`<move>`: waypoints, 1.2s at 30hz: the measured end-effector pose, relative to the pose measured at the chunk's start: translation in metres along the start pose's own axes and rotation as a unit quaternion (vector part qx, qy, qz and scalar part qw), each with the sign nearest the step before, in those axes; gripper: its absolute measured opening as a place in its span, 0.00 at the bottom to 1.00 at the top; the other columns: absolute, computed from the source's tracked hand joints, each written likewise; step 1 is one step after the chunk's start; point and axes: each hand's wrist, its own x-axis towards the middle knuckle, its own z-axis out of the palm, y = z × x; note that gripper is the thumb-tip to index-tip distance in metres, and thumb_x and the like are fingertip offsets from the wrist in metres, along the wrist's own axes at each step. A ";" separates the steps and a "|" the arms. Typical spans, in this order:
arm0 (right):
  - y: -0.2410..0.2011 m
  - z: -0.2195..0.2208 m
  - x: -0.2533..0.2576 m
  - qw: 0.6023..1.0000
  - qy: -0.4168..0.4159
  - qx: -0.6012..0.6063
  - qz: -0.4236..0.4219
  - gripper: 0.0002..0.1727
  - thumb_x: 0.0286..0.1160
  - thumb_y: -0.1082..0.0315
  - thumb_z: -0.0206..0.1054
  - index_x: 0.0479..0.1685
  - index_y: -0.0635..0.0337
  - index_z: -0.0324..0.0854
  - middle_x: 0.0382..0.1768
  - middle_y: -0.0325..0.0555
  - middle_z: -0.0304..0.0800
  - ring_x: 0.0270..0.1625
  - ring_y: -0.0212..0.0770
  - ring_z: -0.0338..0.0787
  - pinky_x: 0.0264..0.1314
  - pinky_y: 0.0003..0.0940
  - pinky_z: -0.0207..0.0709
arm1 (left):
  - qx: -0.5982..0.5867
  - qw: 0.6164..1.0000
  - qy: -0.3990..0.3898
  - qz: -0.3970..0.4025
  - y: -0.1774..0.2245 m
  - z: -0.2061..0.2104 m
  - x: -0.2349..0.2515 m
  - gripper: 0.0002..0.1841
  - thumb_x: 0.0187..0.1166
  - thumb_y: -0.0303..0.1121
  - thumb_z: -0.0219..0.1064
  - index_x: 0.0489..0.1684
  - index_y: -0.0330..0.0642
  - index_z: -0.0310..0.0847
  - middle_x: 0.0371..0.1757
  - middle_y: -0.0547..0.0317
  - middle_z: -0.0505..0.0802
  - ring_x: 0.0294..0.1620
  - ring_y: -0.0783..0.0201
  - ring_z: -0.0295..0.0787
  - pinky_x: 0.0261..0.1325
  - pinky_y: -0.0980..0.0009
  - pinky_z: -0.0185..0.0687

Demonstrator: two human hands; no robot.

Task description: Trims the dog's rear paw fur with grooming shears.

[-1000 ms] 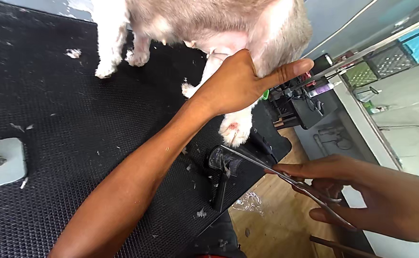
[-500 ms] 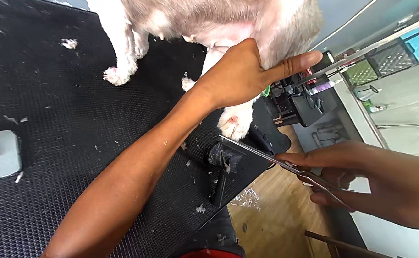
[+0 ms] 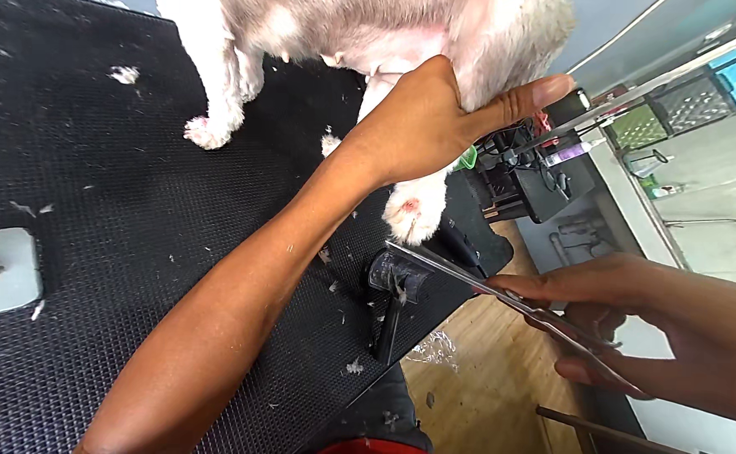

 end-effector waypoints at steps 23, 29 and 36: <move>0.006 0.018 0.001 0.999 0.000 0.038 -0.010 0.36 0.69 0.50 0.74 0.83 0.34 0.76 0.32 0.25 0.90 0.23 0.20 0.84 0.23 0.19 0.83 | -0.020 0.999 0.031 0.007 0.004 -0.001 -0.001 0.19 0.81 0.55 0.69 0.45 0.47 0.86 0.32 0.69 0.92 0.38 0.79 0.90 0.44 0.75 0.87; 0.015 0.040 -0.009 0.992 0.022 0.118 -0.050 0.37 0.70 0.46 0.76 0.84 0.33 0.75 0.35 0.24 0.87 0.27 0.19 0.82 0.26 0.16 0.80 | -0.039 0.998 0.053 0.011 0.004 0.001 0.001 0.18 0.81 0.53 0.69 0.44 0.46 0.86 0.32 0.68 0.92 0.37 0.77 0.91 0.44 0.74 0.88; 0.015 0.040 -0.012 0.985 0.026 0.167 -0.025 0.36 0.69 0.47 0.77 0.82 0.31 0.76 0.34 0.27 0.87 0.26 0.23 0.84 0.24 0.18 0.81 | -0.061 0.997 0.057 -0.001 0.005 -0.001 0.001 0.18 0.82 0.53 0.69 0.38 0.46 0.85 0.28 0.67 0.90 0.30 0.75 0.90 0.36 0.73 0.87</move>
